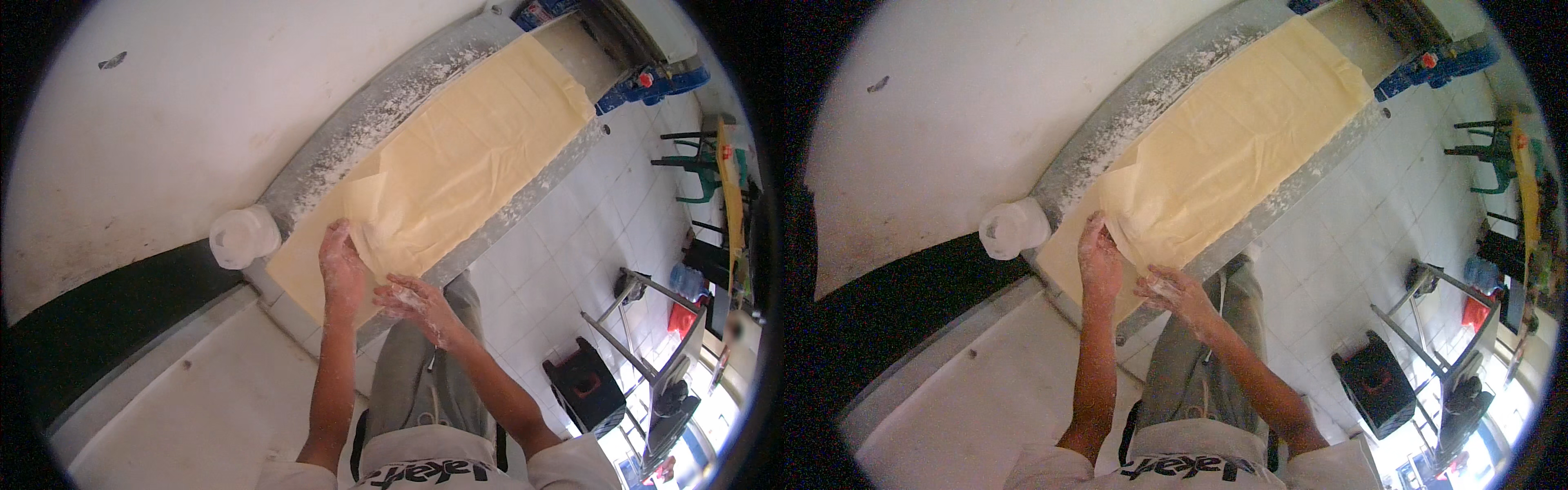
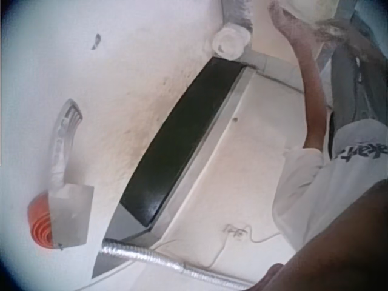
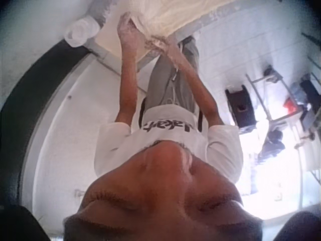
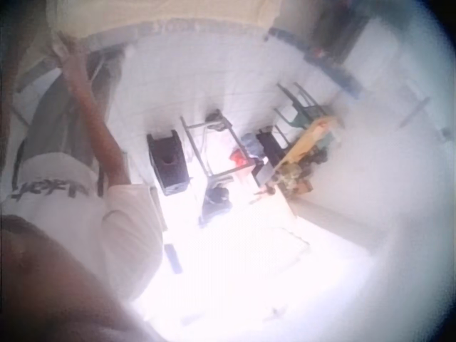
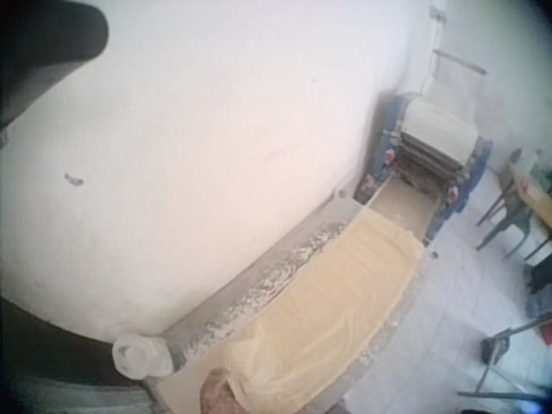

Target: The person feeds a sheet of dough through a dough sheeter multiple times, folding and repositioning it between passes to achieve a uniform thickness. The person uses both hands to guide the dough and adjust its alignment on the machine's output tray.

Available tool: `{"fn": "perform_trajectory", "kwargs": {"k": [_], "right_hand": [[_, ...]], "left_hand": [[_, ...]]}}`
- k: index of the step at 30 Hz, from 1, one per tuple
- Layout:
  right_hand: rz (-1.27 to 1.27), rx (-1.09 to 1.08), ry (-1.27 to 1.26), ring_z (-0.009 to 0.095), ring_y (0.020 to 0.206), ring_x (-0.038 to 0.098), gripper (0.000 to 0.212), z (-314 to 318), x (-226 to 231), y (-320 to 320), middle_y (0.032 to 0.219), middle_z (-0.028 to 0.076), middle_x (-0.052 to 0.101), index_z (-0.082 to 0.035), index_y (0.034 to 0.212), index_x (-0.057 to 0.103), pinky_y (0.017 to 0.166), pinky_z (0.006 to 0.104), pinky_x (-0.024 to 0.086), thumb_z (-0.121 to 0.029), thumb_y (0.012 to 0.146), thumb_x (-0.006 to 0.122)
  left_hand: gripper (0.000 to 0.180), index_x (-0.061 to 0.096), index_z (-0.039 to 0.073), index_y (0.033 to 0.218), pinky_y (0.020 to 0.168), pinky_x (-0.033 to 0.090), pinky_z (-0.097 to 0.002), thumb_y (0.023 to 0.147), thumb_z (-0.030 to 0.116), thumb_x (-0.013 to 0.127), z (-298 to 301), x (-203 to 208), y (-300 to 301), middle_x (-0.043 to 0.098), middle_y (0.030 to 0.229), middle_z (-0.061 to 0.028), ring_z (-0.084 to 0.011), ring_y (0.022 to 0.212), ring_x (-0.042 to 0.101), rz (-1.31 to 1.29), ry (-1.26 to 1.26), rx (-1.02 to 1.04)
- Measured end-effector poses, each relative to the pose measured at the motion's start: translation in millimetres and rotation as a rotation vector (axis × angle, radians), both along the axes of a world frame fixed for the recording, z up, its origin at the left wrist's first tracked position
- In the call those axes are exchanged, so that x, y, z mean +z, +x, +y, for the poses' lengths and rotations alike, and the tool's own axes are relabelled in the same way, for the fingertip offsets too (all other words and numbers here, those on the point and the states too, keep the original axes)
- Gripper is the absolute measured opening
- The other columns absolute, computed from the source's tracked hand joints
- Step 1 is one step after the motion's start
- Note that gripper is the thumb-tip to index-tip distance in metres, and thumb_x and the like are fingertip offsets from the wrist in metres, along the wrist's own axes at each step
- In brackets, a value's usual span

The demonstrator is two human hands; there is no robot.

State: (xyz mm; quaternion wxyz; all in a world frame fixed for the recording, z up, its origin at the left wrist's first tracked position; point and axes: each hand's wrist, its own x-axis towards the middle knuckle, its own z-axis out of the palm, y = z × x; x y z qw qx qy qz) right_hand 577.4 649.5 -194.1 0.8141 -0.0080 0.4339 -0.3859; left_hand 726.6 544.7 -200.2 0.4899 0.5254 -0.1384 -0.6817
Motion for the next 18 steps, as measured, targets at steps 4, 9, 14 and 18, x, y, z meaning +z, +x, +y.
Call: {"fn": "perform_trajectory", "kwargs": {"k": [4,9,14,18], "right_hand": [[-0.402,-0.213,-0.020,0.025,0.132,0.053,0.042,-11.3,-8.6,32.0,0.144,0.011,0.054,-0.004,0.136,0.053,0.113,0.0417,0.041,-0.024,0.101,0.064],[-0.616,-0.531,-0.006,0.025,0.127,0.056,0.028,-11.5,-26.0,48.5,0.134,0.009,0.060,-0.011,0.122,0.058,0.113,0.0381,0.040,-0.017,0.096,0.068],[-0.082,-0.707,0.058,0.019,0.107,0.059,0.025,-14.9,-4.6,48.4,0.114,0.005,0.062,-0.009,0.113,0.056,0.096,0.0354,0.048,-0.013,0.094,0.072],[0.208,-0.614,-0.021,0.017,0.098,0.062,0.027,-8.2,4.2,33.6,0.108,0.006,0.064,-0.004,0.115,0.059,0.086,0.0319,0.051,-0.011,0.093,0.073]], "left_hand": [[0.046,0.052,0.001,0.142,0.112,0.043,-0.0471,0.102,0.023,0.056,4.7,5.6,5.9,0.060,0.138,-0.0168,-0.0307,0.129,0.056,0.336,0.086,0.142],[0.044,0.051,0.003,0.141,0.114,0.041,-0.0496,0.100,0.014,0.059,7.2,21.5,8.4,0.056,0.144,-0.0159,-0.0322,0.136,0.052,0.637,0.049,0.098],[0.039,0.055,0.005,0.139,0.116,0.039,-0.0506,0.101,0.014,0.056,13.3,12.7,22.1,0.057,0.144,-0.0151,-0.0317,0.136,0.052,0.645,-0.095,0.060],[0.034,0.061,0.008,0.128,0.101,0.049,-0.0402,0.095,0.006,0.067,9.8,0.7,29.7,0.063,0.128,-0.0075,-0.0220,0.119,0.060,0.291,-0.124,0.054]]}}
